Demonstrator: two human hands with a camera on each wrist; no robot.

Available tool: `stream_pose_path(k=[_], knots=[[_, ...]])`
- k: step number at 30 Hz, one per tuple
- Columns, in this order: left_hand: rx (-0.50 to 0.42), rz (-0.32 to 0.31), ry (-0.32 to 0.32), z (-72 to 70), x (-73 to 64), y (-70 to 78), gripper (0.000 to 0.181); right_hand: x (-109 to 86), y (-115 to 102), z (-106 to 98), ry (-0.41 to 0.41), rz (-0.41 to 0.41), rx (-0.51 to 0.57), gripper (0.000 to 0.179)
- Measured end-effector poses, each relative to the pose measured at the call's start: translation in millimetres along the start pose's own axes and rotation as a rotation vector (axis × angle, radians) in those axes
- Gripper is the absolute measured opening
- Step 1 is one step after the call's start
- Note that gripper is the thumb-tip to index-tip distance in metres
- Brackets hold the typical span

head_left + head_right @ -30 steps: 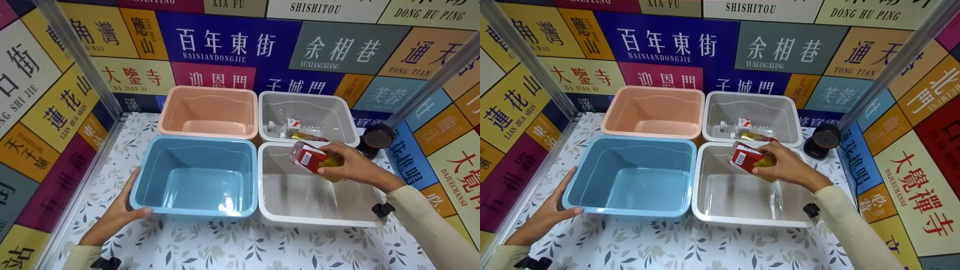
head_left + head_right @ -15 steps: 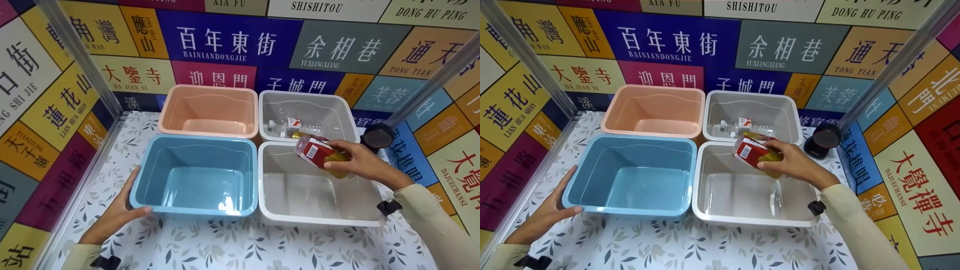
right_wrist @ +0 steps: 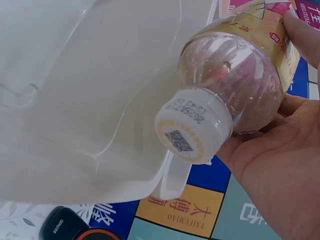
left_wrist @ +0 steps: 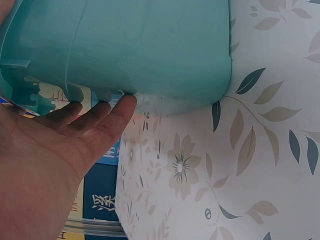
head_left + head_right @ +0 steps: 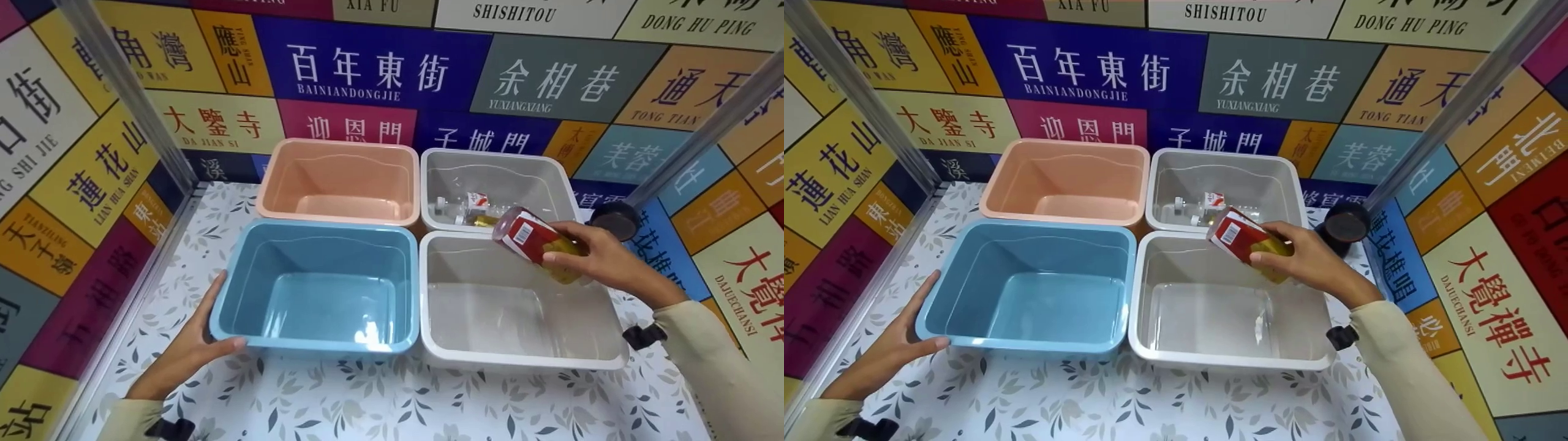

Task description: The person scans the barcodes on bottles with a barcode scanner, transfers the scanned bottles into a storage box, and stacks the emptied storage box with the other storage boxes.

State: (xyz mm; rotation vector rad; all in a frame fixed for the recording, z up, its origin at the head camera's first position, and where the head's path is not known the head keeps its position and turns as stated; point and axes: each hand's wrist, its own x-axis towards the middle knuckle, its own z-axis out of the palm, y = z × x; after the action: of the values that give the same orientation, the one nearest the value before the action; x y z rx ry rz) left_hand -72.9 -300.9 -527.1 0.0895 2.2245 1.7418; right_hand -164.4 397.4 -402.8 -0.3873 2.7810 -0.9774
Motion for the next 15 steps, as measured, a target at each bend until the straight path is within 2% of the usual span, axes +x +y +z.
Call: stream_pose_path(k=[8,15], knots=[[-0.005,0.015,-0.02,-0.9,-0.2,-0.1,0.113,-1.6,7,-8,0.031,-0.001,-0.023,0.066],[-0.005,0.019,-0.007,-0.1,-0.2,0.0,0.115,-3.0,16,-15,0.087,0.056,-0.005,0.073]])
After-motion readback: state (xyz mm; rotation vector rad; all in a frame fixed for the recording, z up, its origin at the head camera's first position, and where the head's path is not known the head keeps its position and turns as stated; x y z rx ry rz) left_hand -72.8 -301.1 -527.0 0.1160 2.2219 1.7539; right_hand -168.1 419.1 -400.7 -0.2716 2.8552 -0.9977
